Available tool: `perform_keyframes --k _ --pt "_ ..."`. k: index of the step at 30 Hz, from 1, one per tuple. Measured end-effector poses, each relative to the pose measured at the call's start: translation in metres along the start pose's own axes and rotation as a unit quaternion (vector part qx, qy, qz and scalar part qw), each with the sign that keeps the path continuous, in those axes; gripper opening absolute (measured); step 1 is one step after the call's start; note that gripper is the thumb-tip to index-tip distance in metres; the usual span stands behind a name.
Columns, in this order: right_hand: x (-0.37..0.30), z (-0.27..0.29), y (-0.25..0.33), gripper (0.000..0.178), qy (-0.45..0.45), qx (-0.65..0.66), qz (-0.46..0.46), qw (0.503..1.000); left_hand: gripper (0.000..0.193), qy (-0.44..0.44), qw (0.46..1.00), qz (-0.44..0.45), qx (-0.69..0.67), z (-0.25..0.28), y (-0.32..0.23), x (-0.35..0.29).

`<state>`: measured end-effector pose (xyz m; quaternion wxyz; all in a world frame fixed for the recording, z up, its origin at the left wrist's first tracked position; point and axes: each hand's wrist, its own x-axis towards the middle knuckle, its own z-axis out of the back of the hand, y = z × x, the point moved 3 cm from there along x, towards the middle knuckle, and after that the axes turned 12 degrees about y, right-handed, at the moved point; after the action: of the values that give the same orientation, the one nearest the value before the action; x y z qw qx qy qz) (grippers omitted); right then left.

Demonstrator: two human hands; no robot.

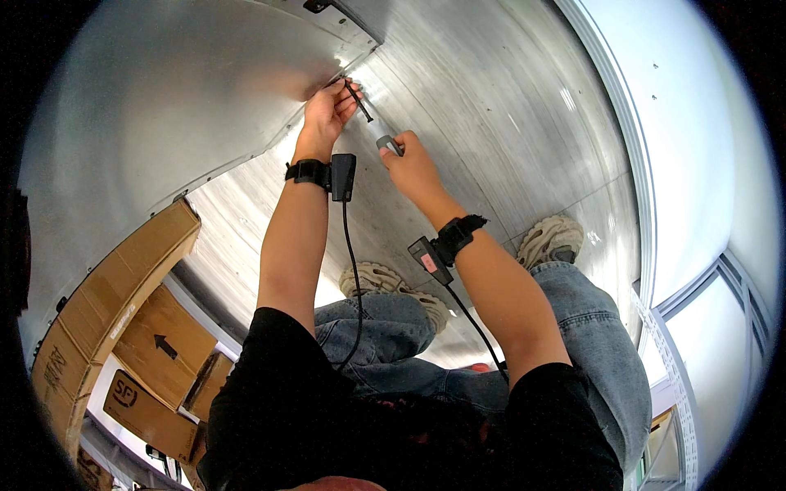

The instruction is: The person uses a screwdriver to fasten screws into the interior metal panel of a white appliance. They repeatedly pick up screws and tighten them along the edge of the panel.

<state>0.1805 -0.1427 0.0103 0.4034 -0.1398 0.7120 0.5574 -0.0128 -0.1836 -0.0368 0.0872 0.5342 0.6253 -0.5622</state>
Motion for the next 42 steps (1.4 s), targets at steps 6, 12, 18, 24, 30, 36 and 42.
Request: perform_keyframes --k 6,12,18,24,30,36,42 --pt "-0.005 -0.002 0.005 0.029 -0.005 0.041 -0.005 0.999 0.016 -0.01 1.0 -0.01 -0.016 0.001 0.003 0.002" --pt "-0.004 -0.003 0.005 0.029 -0.002 0.059 0.003 0.998 0.015 0.004 1.0 0.005 -0.031 0.001 0.002 0.003" --pt "-0.002 -0.002 0.007 0.024 0.007 0.065 -0.018 0.998 0.016 -0.004 0.999 0.007 -0.032 -0.003 -0.001 -0.001" --pt "0.002 0.003 -0.002 0.026 -0.013 0.085 -0.035 0.996 0.017 0.034 0.997 -0.011 -0.065 0.002 0.002 0.0" --pt "0.001 0.003 -0.007 0.031 -0.004 0.261 -0.108 0.959 0.015 0.002 0.998 -0.023 -0.051 -0.002 0.003 -0.002" --pt "-0.003 -0.009 -0.011 0.035 -0.095 0.187 -0.038 0.977 0.015 -0.006 0.998 -0.031 -0.05 -0.001 0.003 -0.002" --pt "0.001 -0.005 -0.019 0.041 -0.06 0.258 -0.048 0.963 0.014 -0.008 0.998 -0.026 -0.052 -0.003 0.003 -0.002"
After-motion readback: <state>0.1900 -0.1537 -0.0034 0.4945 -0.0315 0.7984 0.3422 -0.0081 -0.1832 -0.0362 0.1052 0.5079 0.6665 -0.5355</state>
